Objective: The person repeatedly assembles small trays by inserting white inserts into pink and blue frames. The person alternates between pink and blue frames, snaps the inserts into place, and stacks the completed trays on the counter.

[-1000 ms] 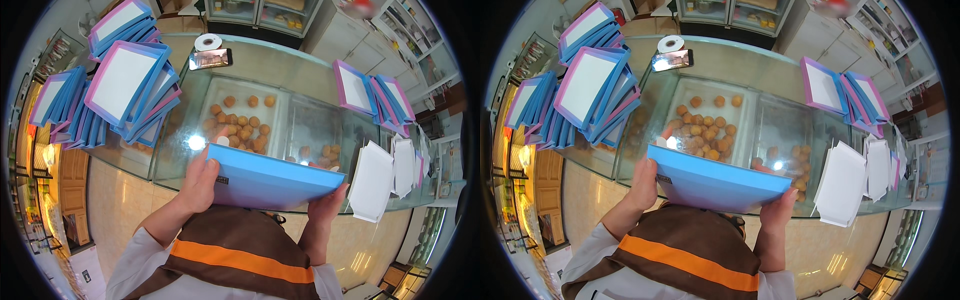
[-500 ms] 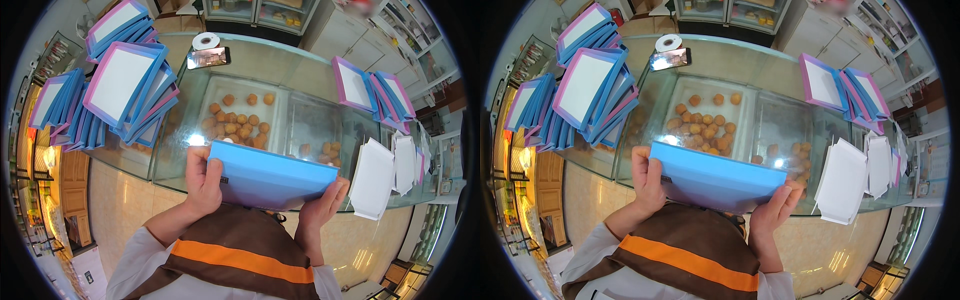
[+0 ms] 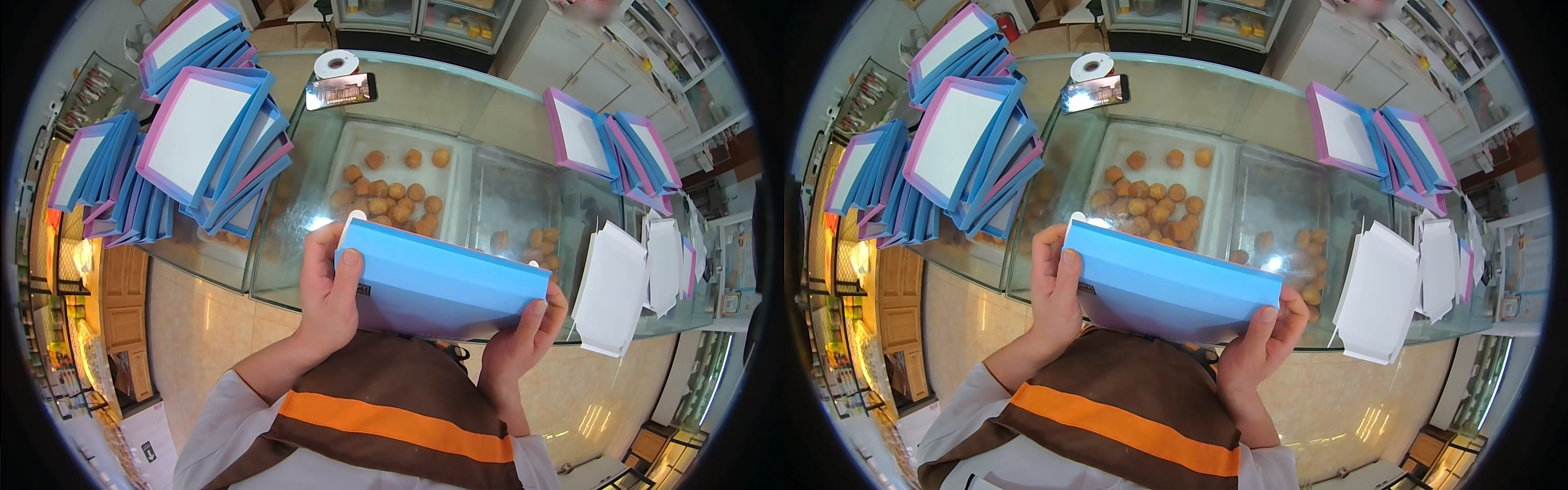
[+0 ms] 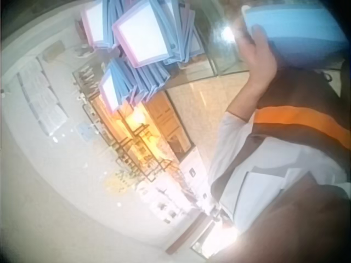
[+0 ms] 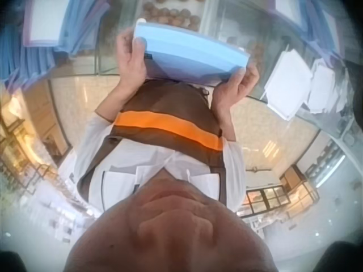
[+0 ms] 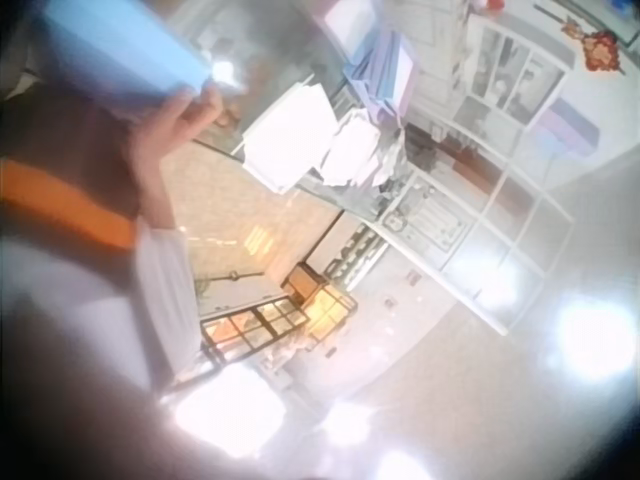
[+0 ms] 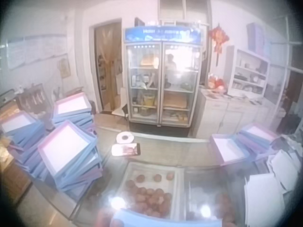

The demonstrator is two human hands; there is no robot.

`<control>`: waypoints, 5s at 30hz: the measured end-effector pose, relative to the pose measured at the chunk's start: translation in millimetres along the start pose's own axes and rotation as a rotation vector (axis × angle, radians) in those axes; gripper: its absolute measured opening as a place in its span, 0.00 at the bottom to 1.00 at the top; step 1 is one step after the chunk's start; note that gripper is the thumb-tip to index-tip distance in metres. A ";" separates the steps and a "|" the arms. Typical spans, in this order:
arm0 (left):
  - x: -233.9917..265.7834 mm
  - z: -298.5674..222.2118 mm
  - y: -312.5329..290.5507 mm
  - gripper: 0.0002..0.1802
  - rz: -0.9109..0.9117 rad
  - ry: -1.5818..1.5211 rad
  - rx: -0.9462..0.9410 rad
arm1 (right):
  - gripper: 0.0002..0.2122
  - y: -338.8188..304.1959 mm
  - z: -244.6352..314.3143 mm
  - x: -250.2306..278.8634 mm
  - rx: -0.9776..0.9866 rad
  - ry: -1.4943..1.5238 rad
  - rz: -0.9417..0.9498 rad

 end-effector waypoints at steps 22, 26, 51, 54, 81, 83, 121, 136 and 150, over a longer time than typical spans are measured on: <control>15.7 -6.3 25.0 0.11 0.263 -0.332 0.171 | 0.11 42.5 8.8 -13.2 -0.176 0.339 0.440; 25.7 -6.9 58.0 0.10 0.847 -0.012 0.020 | 0.07 63.0 12.1 -19.5 -0.040 -0.073 1.020; -7.9 83.5 -2.0 0.06 1.033 1.066 -0.613 | 0.37 7.4 -92.5 -13.6 0.438 -0.924 1.207; -46.1 97.6 -4.6 0.07 1.017 1.004 -0.684 | 0.37 8.7 -96.7 -25.1 0.441 -0.904 1.166; -47.8 119.3 9.7 0.08 0.872 1.007 -0.664 | 0.08 -10.4 -87.2 1.6 0.473 -0.935 0.876; -30.4 115.0 15.0 0.08 0.874 1.010 -0.620 | 0.08 -9.1 -88.9 1.4 0.494 -0.911 0.873; 36.9 98.6 -36.8 0.25 0.309 1.177 -0.340 | 0.17 315.2 -115.2 17.5 0.656 -1.507 -0.095; 42.4 97.5 -43.2 0.25 0.293 1.152 -0.362 | 0.22 124.4 -114.0 220.6 -0.033 -1.795 -0.290; 34.4 115.2 -43.6 0.25 0.318 1.131 -0.389 | 0.09 100.2 -51.0 215.0 -0.078 -1.803 -0.279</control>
Point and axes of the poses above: each hand's wrist, its own y-axis towards the middle knuckle, its own x-axis out of the back of the hand, z = x × y, the point moved 7 cm from there along y, towards the middle knuckle, and after that the axes turned 3 degrees about y, right-handed, at the moved point
